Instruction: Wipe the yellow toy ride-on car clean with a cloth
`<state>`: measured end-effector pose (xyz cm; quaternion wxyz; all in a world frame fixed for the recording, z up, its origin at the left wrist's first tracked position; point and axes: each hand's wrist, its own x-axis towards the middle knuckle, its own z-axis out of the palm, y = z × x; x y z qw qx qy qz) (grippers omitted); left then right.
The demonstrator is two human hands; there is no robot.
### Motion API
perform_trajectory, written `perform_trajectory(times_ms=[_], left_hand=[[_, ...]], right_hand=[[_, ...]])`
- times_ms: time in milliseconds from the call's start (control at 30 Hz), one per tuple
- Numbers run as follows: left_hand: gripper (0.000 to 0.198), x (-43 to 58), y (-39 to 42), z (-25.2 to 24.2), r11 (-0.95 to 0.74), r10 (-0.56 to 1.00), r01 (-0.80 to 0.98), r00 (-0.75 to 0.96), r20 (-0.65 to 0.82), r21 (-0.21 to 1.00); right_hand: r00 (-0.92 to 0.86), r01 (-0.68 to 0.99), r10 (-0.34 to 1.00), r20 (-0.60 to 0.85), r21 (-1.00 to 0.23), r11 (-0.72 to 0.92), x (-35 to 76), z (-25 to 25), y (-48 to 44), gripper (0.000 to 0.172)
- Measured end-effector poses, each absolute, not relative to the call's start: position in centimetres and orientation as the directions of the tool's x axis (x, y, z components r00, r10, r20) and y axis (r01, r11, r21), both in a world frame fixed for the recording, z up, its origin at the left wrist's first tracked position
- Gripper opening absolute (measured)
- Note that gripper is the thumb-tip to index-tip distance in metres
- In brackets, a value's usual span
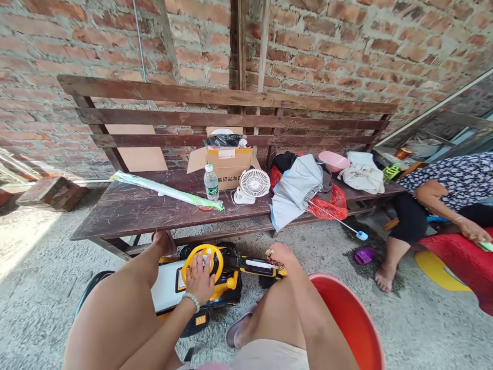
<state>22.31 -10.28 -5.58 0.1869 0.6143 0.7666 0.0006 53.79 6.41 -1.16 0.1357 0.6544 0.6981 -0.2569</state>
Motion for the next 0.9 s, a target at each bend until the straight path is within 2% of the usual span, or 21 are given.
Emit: perform_trajectory(times_ms=[133,233,400,467,667,767,900], left_hand=[[0.077,22.4,-10.3,-5.9,0.233,0.952,0.938,-0.166,-0.259,0.256],[0.076,22.5,-10.3,-6.0,0.246,0.95,0.94,-0.187,-0.248,0.234],[0.075,22.5,-10.3,-5.7,0.235,0.948,0.953,-0.182,-0.262,0.19],[0.075,22.5,-10.4,-5.8,0.231,0.951,0.953,-0.178,-0.254,0.198],[0.075,22.6,-10.3,-6.2,0.238,0.954,0.949,-0.187,-0.234,0.209],[0.074,22.5,-10.3,-6.3,0.236,0.953,0.942,-0.176,-0.248,0.238],[0.075,22.5,-10.4,-6.4,0.231,0.957,0.946,-0.179,-0.229,0.229]], right_hand=[[-0.136,0.971,0.818,-0.559,-0.237,0.0,52.6,-1.6,5.5,0.029],[-0.22,0.937,0.805,-0.551,-0.349,0.017,48.5,-2.2,5.6,0.029],[-0.375,0.843,0.791,-0.484,-0.533,0.073,44.4,-2.5,5.9,0.039],[-0.386,0.849,0.782,-0.49,-0.52,0.094,45.4,-2.3,6.0,0.04],[-0.216,0.956,0.788,-0.576,-0.289,0.051,52.9,-1.1,6.9,0.058],[-0.181,0.954,0.751,-0.635,-0.298,-0.021,54.1,-1.0,7.2,0.05],[-0.265,0.904,0.717,-0.644,-0.426,-0.049,51.1,-1.1,7.1,0.028]])
